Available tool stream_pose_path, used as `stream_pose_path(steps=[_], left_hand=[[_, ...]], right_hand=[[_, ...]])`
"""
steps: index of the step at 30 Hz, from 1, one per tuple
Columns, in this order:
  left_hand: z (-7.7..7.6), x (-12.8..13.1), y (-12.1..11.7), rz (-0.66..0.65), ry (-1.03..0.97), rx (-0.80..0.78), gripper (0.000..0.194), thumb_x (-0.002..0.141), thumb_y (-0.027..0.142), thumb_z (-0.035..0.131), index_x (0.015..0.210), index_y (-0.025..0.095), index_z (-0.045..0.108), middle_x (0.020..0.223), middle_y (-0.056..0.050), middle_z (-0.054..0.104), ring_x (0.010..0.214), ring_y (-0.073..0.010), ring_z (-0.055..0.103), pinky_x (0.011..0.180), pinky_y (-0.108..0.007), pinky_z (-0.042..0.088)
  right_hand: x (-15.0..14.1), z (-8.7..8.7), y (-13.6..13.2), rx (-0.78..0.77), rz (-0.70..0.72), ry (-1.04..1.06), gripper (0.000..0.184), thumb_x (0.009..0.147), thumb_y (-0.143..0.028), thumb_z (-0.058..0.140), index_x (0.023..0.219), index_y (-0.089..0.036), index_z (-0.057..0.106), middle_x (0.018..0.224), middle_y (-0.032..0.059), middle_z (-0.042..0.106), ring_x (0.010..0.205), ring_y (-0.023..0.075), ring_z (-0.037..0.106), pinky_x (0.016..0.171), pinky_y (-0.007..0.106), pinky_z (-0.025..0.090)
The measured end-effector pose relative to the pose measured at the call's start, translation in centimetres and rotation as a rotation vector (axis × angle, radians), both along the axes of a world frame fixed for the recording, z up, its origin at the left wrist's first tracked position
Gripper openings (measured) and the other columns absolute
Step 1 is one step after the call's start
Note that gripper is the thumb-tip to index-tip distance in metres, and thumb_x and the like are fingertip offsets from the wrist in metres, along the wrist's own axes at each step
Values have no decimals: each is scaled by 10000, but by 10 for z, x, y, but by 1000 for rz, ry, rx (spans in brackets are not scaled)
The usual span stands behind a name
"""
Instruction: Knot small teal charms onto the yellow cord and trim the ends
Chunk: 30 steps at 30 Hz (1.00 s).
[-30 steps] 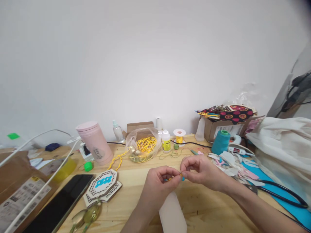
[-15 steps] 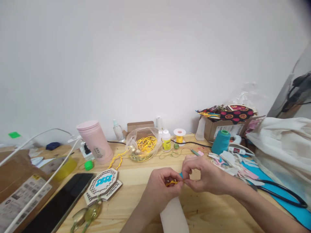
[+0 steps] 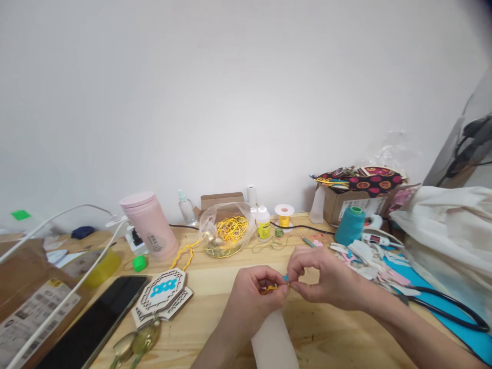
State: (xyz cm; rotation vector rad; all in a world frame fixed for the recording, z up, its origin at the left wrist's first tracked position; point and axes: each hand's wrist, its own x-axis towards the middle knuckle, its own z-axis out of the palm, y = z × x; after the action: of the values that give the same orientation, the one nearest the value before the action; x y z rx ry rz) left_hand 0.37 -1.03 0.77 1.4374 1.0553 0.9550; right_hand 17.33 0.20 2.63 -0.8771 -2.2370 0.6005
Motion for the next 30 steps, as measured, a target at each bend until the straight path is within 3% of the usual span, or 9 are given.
stream_pose_path(steps=[7, 12, 16, 19, 21, 24, 27, 30], left_hand=[[-4, 0, 4, -21, -30, 15, 120, 651, 237, 626, 713, 145, 672, 676, -42, 640, 599, -124, 497, 547, -224, 363], [-5, -1, 9, 48, 2, 60, 90, 635, 232, 639, 618, 147, 666, 630, -33, 644, 601, -131, 518, 567, -221, 385], [-9, -4, 15, 210, -79, -74, 148, 572, 278, 699, 617, 144, 652, 508, 16, 592, 445, -70, 433, 435, -176, 312], [-14, -8, 20, 228, -144, -132, 216, 592, 341, 688, 641, 138, 634, 401, 66, 473, 371, -42, 323, 381, -163, 227], [-19, -11, 22, 195, -216, -167, 239, 627, 372, 661, 656, 138, 623, 416, 66, 459, 389, -46, 341, 392, -161, 237], [-24, -12, 25, 152, -277, -228, 257, 645, 389, 646, 674, 136, 610, 477, 48, 496, 407, -49, 367, 397, -165, 256], [-27, -12, 27, 148, -285, -257, 274, 620, 396, 664, 669, 133, 606, 469, 49, 496, 380, -41, 338, 369, -162, 226], [-28, -12, 28, 144, -282, -257, 296, 569, 406, 692, 628, 130, 603, 444, 50, 486, 374, -44, 340, 356, -158, 221]], right_hand=[[0, -8, 3, 47, -22, 44, 108, 670, -77, 527, 666, -169, 583, 637, -13, 561, 617, 106, 511, 585, 209, 400], [1, -3, 9, 41, -78, -8, 56, 714, -149, 565, 710, -179, 613, 672, -14, 594, 654, 107, 525, 624, 206, 403], [36, 27, 10, 18, -258, -56, 124, 790, -208, 483, 775, -171, 601, 774, 22, 612, 695, 130, 539, 618, 224, 416], [83, 39, -10, -30, -352, -176, 106, 738, -184, 508, 685, -182, 600, 655, 14, 599, 588, 148, 535, 532, 236, 406], [113, 29, -33, -75, -462, -394, 113, 646, -140, 547, 726, -191, 608, 673, 31, 600, 603, 181, 543, 536, 265, 413], [144, -4, -69, -80, -541, -554, 299, 622, -122, 522, 904, -195, 587, 874, 80, 599, 804, 229, 555, 711, 326, 444], [152, -33, -87, -62, -605, -594, 403, 567, -73, 480, 950, -169, 559, 970, 110, 562, 902, 236, 530, 787, 332, 428], [147, -39, -88, -89, -668, -639, 442, 549, -91, 466, 985, -132, 526, 980, 134, 552, 926, 262, 518, 798, 359, 421]])
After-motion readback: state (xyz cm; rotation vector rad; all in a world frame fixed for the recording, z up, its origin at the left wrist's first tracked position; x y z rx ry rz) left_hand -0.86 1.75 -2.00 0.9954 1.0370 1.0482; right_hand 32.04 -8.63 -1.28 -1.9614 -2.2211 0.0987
